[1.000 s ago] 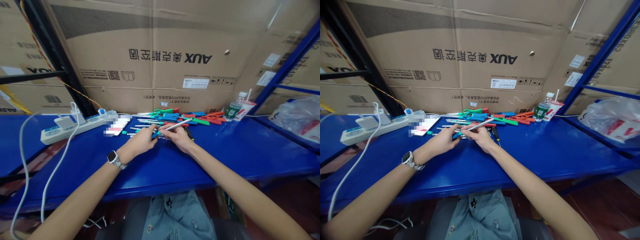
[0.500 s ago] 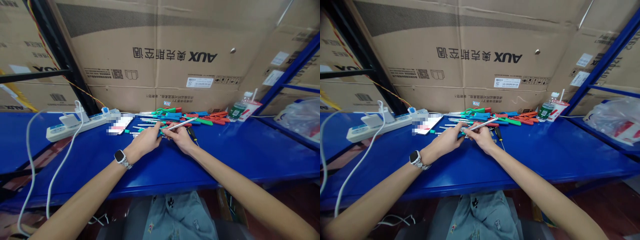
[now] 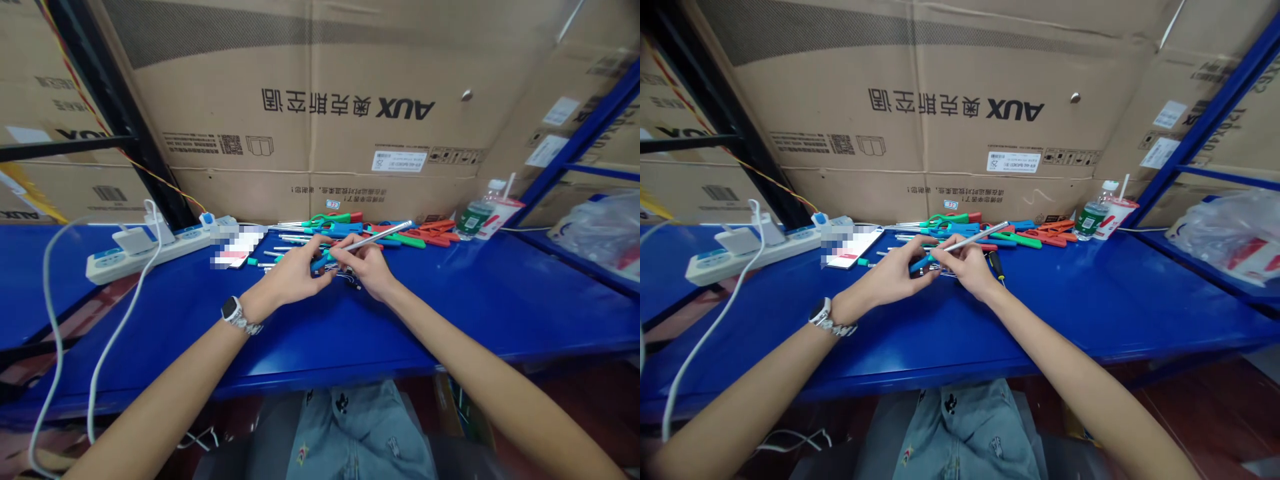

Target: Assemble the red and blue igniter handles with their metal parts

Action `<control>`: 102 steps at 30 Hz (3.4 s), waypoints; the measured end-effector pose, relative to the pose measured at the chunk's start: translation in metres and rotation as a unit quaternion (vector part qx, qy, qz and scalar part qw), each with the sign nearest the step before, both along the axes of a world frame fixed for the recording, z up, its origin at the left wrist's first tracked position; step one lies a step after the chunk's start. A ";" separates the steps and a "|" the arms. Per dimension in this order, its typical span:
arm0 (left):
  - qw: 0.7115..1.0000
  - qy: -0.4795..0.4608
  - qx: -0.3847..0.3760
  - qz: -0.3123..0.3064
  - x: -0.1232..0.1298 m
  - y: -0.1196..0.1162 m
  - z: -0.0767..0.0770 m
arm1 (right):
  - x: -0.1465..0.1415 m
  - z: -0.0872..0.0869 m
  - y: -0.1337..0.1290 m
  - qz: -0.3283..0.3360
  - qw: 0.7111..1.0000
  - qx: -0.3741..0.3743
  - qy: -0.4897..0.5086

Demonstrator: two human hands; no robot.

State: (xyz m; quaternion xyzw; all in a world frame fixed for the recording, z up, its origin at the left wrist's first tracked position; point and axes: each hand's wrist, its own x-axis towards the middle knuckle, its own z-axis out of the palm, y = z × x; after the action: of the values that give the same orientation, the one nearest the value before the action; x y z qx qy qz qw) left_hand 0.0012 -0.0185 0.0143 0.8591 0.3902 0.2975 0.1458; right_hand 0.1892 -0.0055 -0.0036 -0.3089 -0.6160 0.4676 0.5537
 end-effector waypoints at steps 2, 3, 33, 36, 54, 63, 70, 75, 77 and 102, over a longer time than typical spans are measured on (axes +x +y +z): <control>1.000 0.018 0.023 -0.003 -0.010 0.005 0.001 | 0.006 0.001 0.004 -0.031 0.999 -0.002 0.032; 0.999 0.026 0.032 0.001 -0.016 0.007 0.001 | 0.008 0.002 0.005 -0.044 0.998 -0.008 0.052; 0.970 -0.107 0.218 0.016 -0.029 0.001 0.005 | 0.010 -0.004 -0.009 0.024 0.996 -0.042 -0.080; 0.948 -0.111 0.299 0.018 -0.033 -0.002 0.005 | 0.012 -0.006 -0.013 0.004 0.983 0.022 -0.184; 0.976 -0.020 0.209 -0.064 -0.011 -0.002 -0.002 | 0.008 -0.010 -0.023 0.019 0.825 0.222 -0.519; 0.985 0.067 0.142 -0.069 0.006 0.008 -0.005 | 0.072 -0.006 -0.021 -0.202 0.864 0.086 -0.453; 0.971 0.173 0.143 -0.081 0.050 0.023 0.007 | 0.093 -0.008 -0.021 -0.275 0.787 -0.031 -0.551; 0.978 0.136 0.127 -0.094 0.067 0.026 0.005 | 0.092 -0.007 -0.017 -0.276 0.768 -0.031 -0.577; 0.983 0.115 0.115 -0.087 0.065 0.027 0.004 | 0.095 -0.007 -0.016 -0.282 0.775 -0.019 -0.566; 0.972 -0.229 -0.043 0.008 -0.023 0.045 0.010 | -0.023 0.009 0.039 -0.025 0.997 0.064 -0.043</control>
State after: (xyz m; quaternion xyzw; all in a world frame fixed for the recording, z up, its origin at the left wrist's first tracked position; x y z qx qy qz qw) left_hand -0.0214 0.0270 0.0247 0.7580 0.3652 0.4707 0.2655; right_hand 0.1664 0.0337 0.0050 -0.3076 -0.6599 0.3996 0.5570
